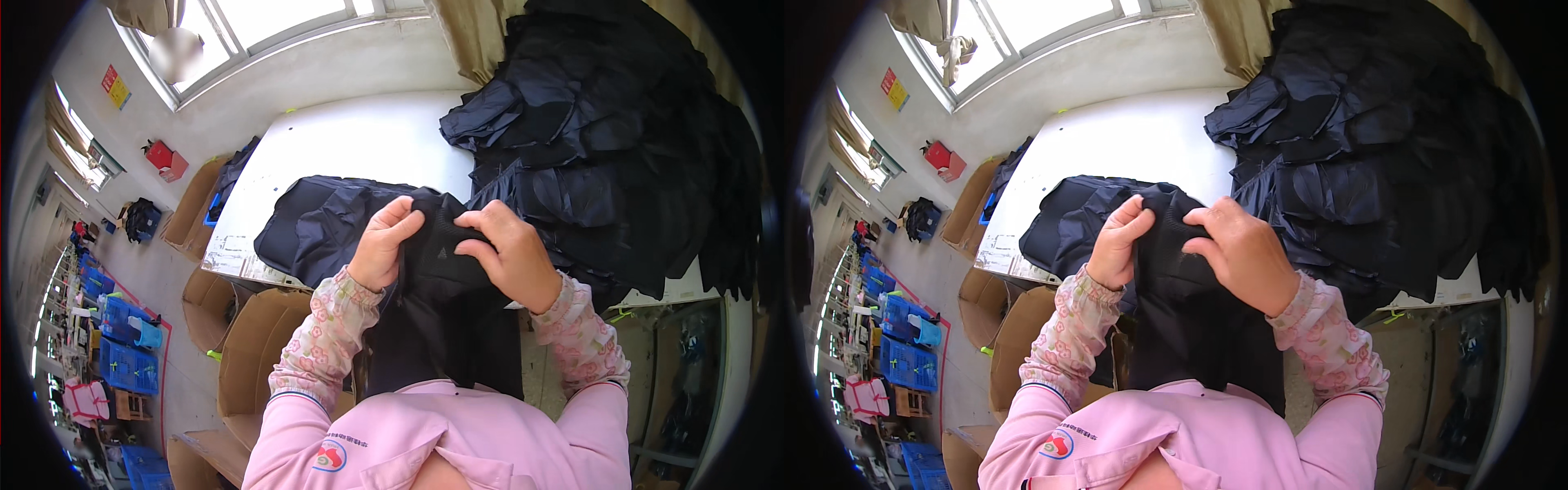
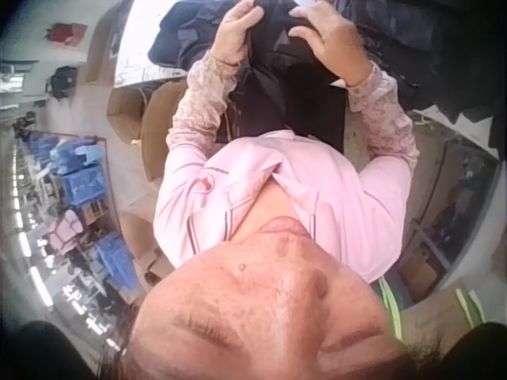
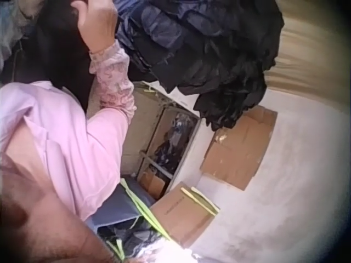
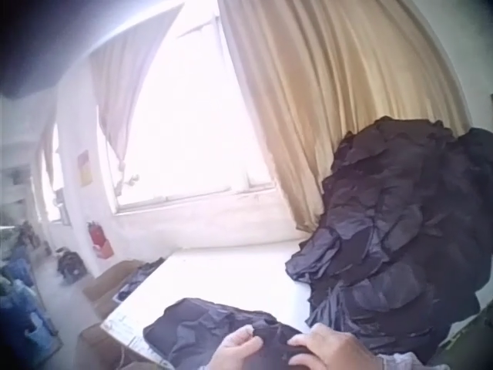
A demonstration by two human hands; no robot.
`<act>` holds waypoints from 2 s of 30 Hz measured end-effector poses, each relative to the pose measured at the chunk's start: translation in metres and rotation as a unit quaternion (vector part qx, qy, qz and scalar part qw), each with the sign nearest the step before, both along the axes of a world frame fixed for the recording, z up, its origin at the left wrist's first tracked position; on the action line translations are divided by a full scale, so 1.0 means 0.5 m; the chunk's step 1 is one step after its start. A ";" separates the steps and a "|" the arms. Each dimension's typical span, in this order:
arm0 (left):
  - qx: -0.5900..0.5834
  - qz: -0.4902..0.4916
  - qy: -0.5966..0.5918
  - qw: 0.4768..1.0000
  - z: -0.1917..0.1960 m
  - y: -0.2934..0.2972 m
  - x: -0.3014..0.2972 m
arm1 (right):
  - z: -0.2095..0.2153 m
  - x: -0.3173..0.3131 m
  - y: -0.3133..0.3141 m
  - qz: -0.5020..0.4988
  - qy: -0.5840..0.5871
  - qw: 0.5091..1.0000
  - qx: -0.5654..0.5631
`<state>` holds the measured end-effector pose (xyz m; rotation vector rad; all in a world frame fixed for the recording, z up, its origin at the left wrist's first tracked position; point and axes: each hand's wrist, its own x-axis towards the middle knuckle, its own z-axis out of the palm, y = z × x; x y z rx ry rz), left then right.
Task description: Checking and folding black fabric garment pieces at a manufacturing workstation.
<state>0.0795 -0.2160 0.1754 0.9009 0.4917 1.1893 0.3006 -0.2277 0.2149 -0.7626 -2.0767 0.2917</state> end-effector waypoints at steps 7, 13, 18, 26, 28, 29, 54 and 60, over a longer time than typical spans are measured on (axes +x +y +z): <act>0.048 0.052 -0.121 0.990 0.032 -0.011 -0.073 | 0.045 0.055 0.012 0.024 -0.071 0.995 -0.069; 0.236 0.041 0.347 0.907 0.069 -0.015 -0.096 | 0.069 0.070 0.015 0.070 -0.120 0.988 -0.060; 0.110 0.215 0.356 0.903 -0.032 0.044 -0.141 | 0.121 0.075 0.035 0.009 -0.064 0.994 -0.090; -0.051 -0.280 0.238 0.929 -0.336 -0.150 -0.032 | 0.220 0.085 0.074 0.091 0.239 0.939 -0.228; -0.063 -0.196 0.043 0.978 -0.325 -0.159 0.034 | 0.221 0.088 0.076 0.101 0.245 0.938 -0.225; -0.079 -0.130 -0.038 0.988 -0.317 -0.150 0.059 | 0.216 0.086 0.077 0.100 0.268 0.932 -0.222; -0.026 -0.226 -0.462 0.857 -0.110 -0.100 0.102 | -0.317 0.139 0.199 -0.308 -0.166 0.914 -0.207; 0.033 0.115 0.217 0.969 -0.088 -0.034 -0.092 | -0.290 0.194 0.201 -0.205 -0.009 0.953 -0.224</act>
